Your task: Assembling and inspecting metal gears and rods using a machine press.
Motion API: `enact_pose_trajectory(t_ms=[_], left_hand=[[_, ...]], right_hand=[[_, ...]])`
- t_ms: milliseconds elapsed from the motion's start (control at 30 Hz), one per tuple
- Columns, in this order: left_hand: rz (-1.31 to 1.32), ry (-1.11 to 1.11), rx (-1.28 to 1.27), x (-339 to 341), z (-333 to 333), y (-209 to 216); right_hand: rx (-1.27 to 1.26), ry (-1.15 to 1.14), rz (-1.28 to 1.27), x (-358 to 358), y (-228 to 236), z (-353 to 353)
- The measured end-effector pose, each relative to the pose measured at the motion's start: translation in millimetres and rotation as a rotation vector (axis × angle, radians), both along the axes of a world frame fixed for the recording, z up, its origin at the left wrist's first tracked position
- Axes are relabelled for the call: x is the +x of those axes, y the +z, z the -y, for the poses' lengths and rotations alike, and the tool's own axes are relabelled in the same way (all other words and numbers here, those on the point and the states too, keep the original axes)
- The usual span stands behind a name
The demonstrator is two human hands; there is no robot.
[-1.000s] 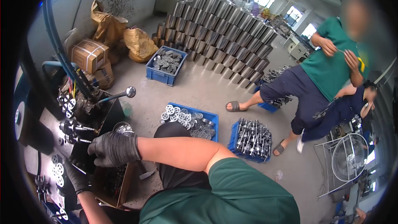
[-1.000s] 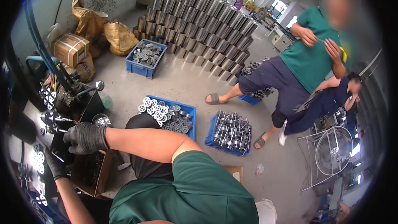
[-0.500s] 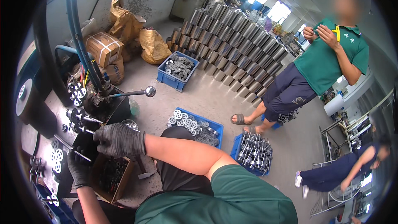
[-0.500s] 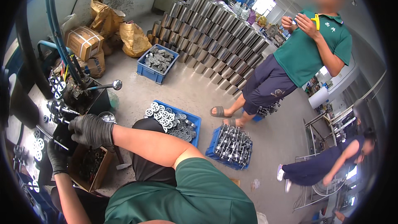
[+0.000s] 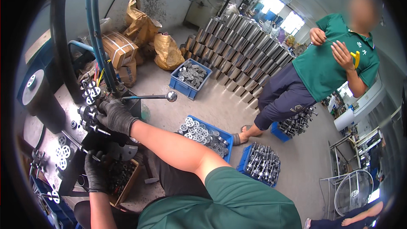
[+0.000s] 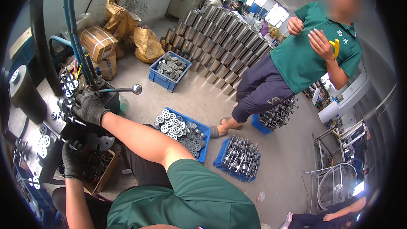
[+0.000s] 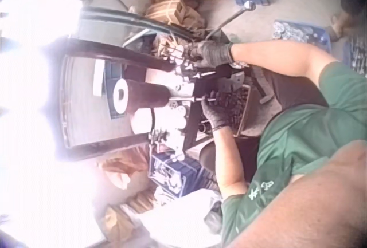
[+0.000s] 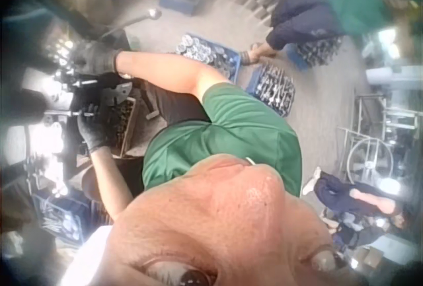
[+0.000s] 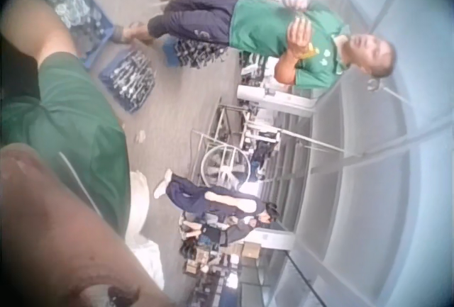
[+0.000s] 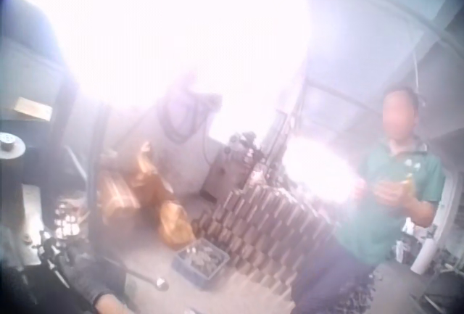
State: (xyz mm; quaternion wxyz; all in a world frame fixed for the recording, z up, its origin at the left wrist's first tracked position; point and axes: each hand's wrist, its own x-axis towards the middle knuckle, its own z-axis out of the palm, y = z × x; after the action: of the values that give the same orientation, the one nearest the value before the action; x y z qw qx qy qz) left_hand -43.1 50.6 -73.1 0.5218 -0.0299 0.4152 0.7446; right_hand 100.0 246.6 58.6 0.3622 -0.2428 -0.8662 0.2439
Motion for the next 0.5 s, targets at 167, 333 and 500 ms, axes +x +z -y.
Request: enact_pose_trajectory(t_ms=[167, 333, 500], left_hand=[[0.0, -0.245, -0.148, 63, 26, 46], [0.086, -0.502, 0.097, 93, 26, 49], [-0.173, -0.36, -0.038, 90, -2, 69]], right_hand=[[-0.139, 0.045, 0.352, -44, -11, -28], [-0.552, 0.366, 0.345, -59, -13, -33], [-0.497, 0.236, 0.311, -57, 2, -13]])
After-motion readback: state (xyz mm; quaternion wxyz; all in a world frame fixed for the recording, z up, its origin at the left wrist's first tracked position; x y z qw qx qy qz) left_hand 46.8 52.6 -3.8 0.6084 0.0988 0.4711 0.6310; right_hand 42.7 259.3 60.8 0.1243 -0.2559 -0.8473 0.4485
